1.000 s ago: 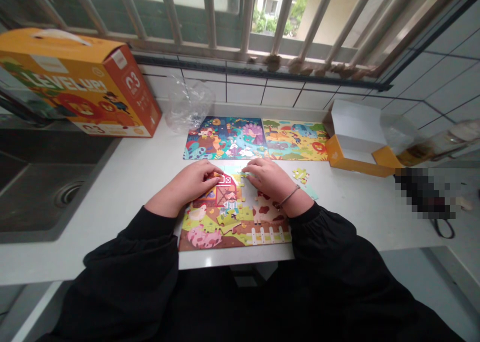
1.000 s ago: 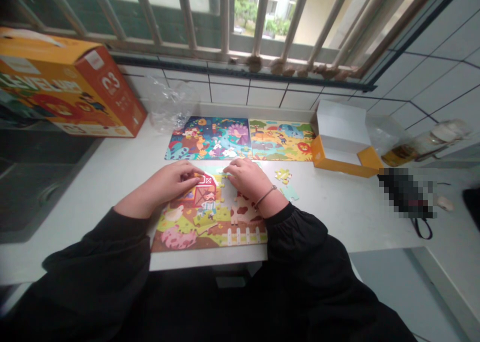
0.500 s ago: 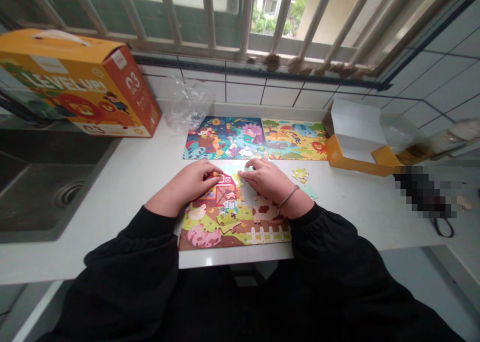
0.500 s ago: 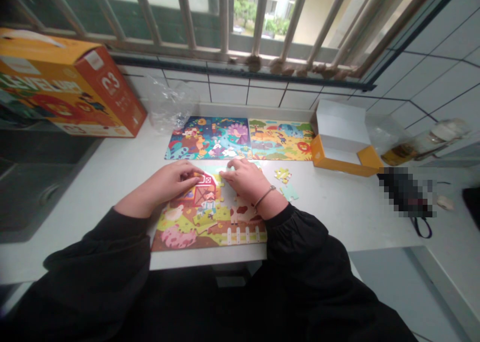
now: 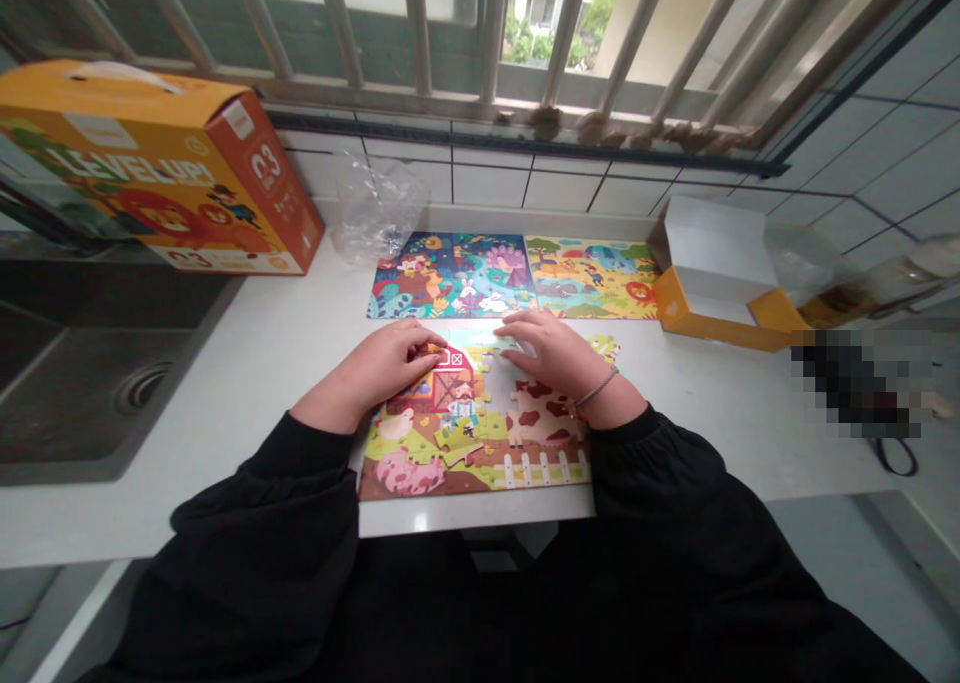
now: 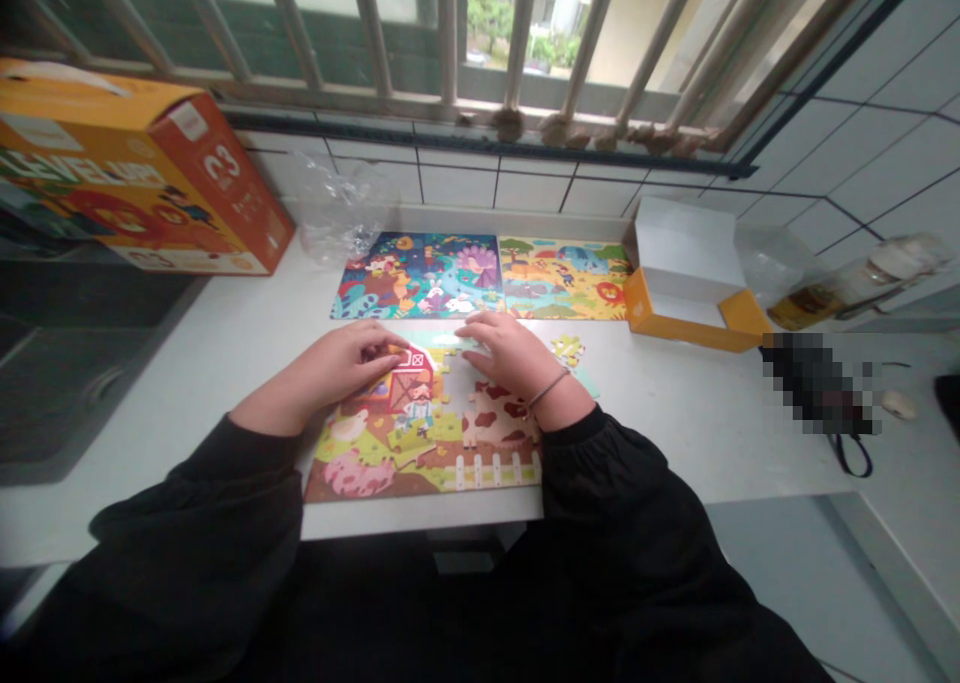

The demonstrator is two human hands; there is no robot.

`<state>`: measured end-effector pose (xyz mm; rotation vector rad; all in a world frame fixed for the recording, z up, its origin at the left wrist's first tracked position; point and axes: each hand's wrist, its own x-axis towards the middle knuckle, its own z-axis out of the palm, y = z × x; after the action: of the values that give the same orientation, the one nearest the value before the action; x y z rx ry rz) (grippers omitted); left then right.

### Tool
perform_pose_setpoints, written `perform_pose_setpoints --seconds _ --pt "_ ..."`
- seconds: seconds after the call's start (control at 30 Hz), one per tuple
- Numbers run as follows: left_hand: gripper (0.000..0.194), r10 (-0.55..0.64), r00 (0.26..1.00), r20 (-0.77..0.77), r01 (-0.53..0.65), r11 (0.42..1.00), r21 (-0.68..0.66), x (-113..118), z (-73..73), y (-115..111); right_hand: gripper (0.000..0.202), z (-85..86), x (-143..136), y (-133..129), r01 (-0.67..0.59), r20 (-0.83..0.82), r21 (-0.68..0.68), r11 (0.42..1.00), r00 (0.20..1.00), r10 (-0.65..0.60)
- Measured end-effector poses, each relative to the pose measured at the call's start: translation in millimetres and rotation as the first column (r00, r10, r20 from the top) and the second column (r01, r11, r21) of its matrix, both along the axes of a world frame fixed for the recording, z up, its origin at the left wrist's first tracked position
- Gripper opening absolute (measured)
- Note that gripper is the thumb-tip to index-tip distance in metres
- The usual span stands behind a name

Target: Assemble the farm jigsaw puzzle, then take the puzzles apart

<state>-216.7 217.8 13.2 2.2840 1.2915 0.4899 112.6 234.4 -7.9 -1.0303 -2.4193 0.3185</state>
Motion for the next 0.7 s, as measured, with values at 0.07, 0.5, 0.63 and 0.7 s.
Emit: perform_pose_setpoints --seconds 0.07,0.5,0.63,0.7 --pt "0.030 0.003 1.000 -0.004 -0.003 1.000 0.001 0 0.5 0 0.023 5.1 26 3 0.148 -0.099 0.029 0.989 0.985 -0.144" --pt "0.022 -0.141 0.947 -0.288 0.121 0.989 -0.087 17 27.8 16 0.020 -5.3 120 -16 0.643 -0.149 0.042 0.765 0.761 -0.632" --pt "0.025 -0.029 0.927 -0.374 0.027 1.000 -0.010 43 28.2 24 0.021 -6.5 80 -17 0.304 -0.087 0.079 0.949 0.951 -0.297" --pt "0.018 0.023 0.954 -0.300 0.010 0.994 0.108 54 18.7 27 0.025 -8.2 67 -19 0.168 -0.040 0.069 0.983 0.985 -0.165"
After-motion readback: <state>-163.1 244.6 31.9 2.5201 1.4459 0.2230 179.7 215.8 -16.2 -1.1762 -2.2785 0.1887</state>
